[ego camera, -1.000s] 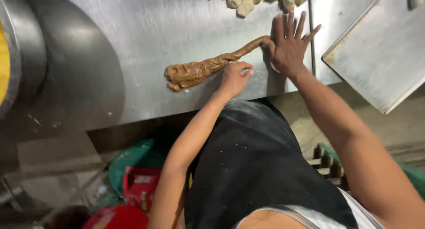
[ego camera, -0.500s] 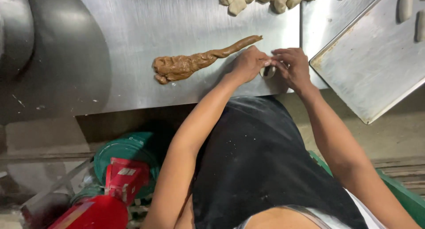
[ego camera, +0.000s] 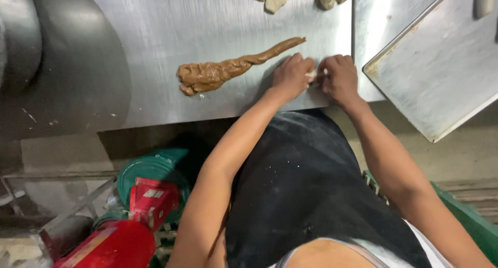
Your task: Portioning dough, filling it with a brown paste, and rolling it into cylinders on a baking tray.
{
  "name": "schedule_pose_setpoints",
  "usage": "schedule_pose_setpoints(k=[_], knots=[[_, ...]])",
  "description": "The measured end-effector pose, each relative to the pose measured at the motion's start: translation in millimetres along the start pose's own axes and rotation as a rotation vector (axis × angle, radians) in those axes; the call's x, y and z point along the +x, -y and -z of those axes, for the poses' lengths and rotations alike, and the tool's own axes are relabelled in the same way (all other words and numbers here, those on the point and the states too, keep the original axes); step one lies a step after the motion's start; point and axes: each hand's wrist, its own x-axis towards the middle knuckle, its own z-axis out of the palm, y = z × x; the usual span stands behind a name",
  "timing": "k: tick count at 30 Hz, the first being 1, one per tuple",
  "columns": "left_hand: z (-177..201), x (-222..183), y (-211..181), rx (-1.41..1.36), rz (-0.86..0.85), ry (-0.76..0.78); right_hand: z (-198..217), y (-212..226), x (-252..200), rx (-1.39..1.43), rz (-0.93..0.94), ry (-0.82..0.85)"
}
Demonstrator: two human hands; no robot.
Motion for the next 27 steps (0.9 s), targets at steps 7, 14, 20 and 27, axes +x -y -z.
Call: schedule_pose_setpoints(k=[7, 14, 20, 27], knots=[[0.6, 4.4, 3.8, 0.072, -0.160, -0.131, 6.2, 13.2, -6.8, -0.027, -0.010, -0.088], [-5.1, -3.4, 6.2, 0.156, -0.168, -0.044, 1.3, 43.3, -5.0, -0.304, -0.002, 0.024], [38.9, -44.0, 41.3, -0.147, -0.113, -0.028, 6.0, 79.4, -11.1, -0.376, 0.028, 0.096], [121.6, -146.2, 107.8, -0.354, 0.103, -0.332, -46.1, 83.8, -75.9, -0.444, 0.053, -0.022]])
